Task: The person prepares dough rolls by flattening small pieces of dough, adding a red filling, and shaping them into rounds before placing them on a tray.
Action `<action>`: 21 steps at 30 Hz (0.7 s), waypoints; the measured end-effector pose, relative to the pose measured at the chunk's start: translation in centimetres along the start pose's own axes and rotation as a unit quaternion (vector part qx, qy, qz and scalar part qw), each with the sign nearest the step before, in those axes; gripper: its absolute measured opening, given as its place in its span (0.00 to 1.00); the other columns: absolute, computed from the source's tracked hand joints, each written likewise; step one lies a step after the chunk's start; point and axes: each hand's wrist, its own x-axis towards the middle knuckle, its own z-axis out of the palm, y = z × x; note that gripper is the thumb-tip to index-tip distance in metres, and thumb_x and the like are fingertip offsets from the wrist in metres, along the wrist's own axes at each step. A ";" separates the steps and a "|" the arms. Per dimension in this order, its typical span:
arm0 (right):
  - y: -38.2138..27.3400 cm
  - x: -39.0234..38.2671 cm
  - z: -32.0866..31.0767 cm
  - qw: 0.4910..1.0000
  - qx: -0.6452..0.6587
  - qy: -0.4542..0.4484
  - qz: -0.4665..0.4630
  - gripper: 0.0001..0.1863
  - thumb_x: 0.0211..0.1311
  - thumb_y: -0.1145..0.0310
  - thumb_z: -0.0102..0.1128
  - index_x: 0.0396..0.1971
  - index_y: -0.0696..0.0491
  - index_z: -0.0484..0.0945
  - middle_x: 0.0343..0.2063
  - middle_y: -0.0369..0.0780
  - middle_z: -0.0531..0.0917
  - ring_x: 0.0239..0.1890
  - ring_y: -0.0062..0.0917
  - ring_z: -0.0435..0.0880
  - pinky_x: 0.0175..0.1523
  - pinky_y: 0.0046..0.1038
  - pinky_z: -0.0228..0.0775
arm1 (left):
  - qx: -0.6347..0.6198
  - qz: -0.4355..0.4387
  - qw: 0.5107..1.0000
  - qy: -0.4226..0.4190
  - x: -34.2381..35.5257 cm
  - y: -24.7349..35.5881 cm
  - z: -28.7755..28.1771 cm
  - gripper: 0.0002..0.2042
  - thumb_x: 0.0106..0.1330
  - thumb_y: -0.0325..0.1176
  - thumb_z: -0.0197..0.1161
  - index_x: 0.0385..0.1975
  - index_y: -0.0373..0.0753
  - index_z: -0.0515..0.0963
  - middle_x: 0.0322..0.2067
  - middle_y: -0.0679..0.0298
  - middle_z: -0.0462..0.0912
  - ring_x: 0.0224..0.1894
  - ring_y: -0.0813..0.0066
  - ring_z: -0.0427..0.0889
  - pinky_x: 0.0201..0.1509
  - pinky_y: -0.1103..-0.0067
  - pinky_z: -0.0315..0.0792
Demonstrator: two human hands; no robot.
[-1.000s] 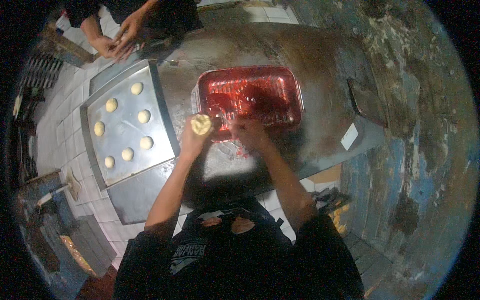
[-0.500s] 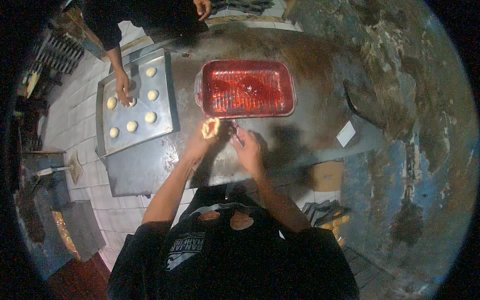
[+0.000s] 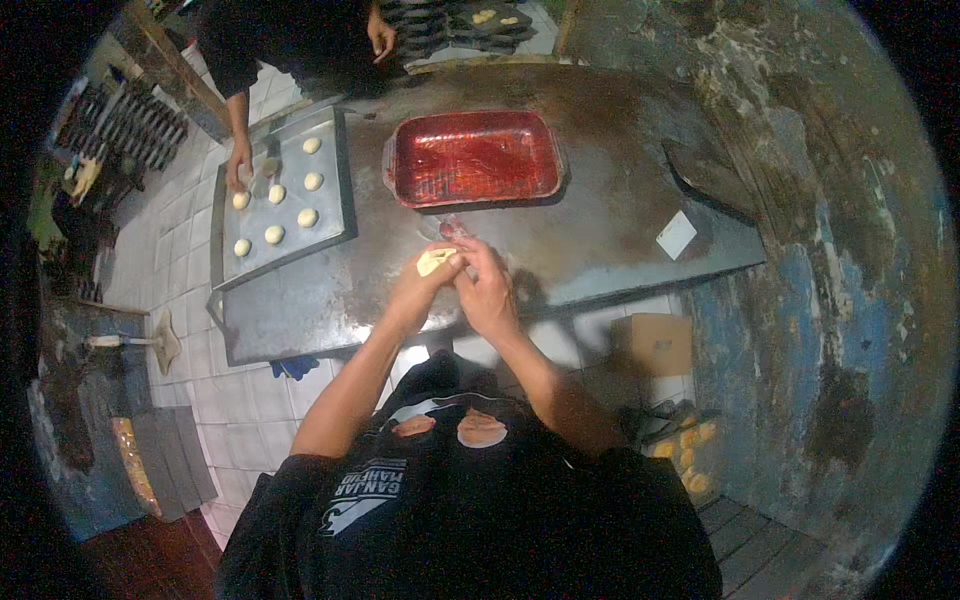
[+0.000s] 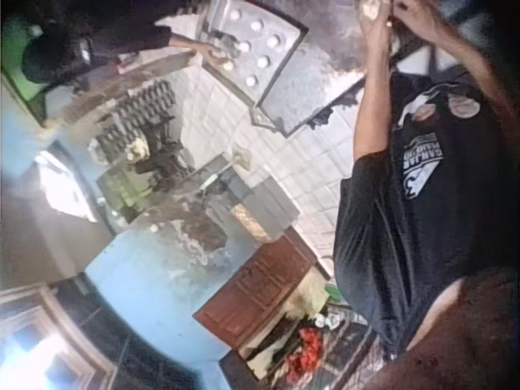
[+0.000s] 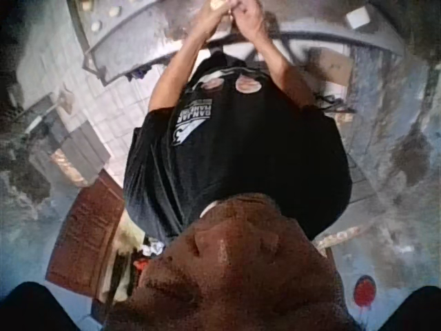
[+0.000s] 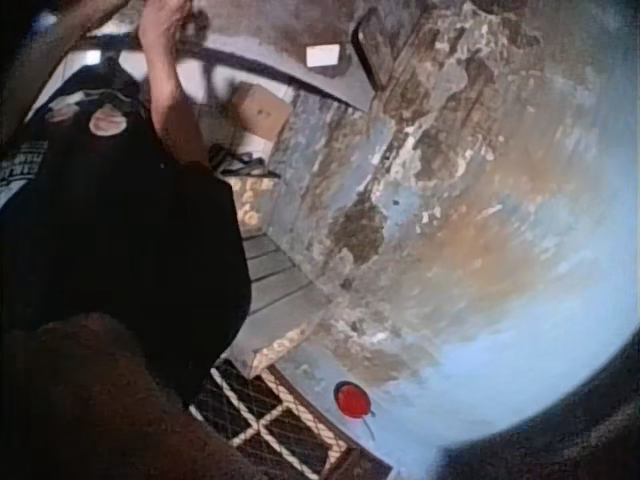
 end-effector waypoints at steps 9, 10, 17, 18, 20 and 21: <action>2.6 0.4 -2.1 0.933 0.238 -0.224 0.152 0.10 0.66 0.76 0.62 0.46 0.59 0.82 0.40 0.36 0.85 0.42 0.20 0.83 0.51 0.22 0.75 | 0.357 0.118 0.926 0.037 -5.3 2.2 0.2 0.23 0.71 0.43 0.63 0.62 0.39 0.77 0.52 0.51 0.84 0.53 0.49 0.84 0.57 0.66 0.74; -0.7 0.5 -2.6 0.959 0.088 -0.267 0.019 0.10 0.66 0.77 0.62 0.46 0.60 0.82 0.39 0.36 0.85 0.41 0.19 0.83 0.50 0.22 0.76 | 0.386 0.081 0.918 0.036 -6.3 2.7 -0.5 0.23 0.70 0.42 0.64 0.62 0.40 0.77 0.51 0.51 0.85 0.51 0.47 0.85 0.55 0.65 0.75; -2.6 1.8 3.3 0.942 0.321 -0.103 -0.006 0.21 0.64 0.76 0.64 0.57 0.58 0.75 0.38 0.40 0.85 0.44 0.20 0.84 0.51 0.25 0.78 | 0.343 0.104 0.929 0.087 -8.6 5.0 -5.5 0.22 0.75 0.49 0.55 0.61 0.44 0.78 0.52 0.55 0.86 0.54 0.54 0.84 0.56 0.66 0.75; -2.2 3.1 3.9 0.933 0.321 -0.160 -0.005 0.26 0.63 0.79 0.63 0.62 0.57 0.70 0.41 0.40 0.85 0.44 0.21 0.84 0.52 0.25 0.77 | 0.338 0.078 0.933 0.098 -8.3 5.1 -6.4 0.26 0.75 0.55 0.53 0.63 0.45 0.77 0.51 0.52 0.85 0.55 0.54 0.83 0.57 0.65 0.74; -3.8 5.1 5.5 0.916 0.247 -0.316 0.023 0.25 0.65 0.79 0.61 0.62 0.58 0.69 0.40 0.38 0.84 0.44 0.19 0.82 0.52 0.23 0.76 | 0.347 0.042 0.930 0.113 -9.1 4.6 -8.6 0.27 0.73 0.56 0.55 0.63 0.45 0.78 0.50 0.50 0.85 0.55 0.53 0.84 0.57 0.64 0.74; -5.1 6.1 6.5 0.879 0.163 -0.446 0.044 0.24 0.68 0.79 0.59 0.63 0.59 0.68 0.39 0.37 0.83 0.44 0.17 0.81 0.53 0.22 0.74 | 0.347 0.041 0.929 0.121 -9.2 4.6 -10.0 0.28 0.72 0.57 0.56 0.64 0.46 0.76 0.49 0.49 0.85 0.54 0.54 0.84 0.57 0.64 0.74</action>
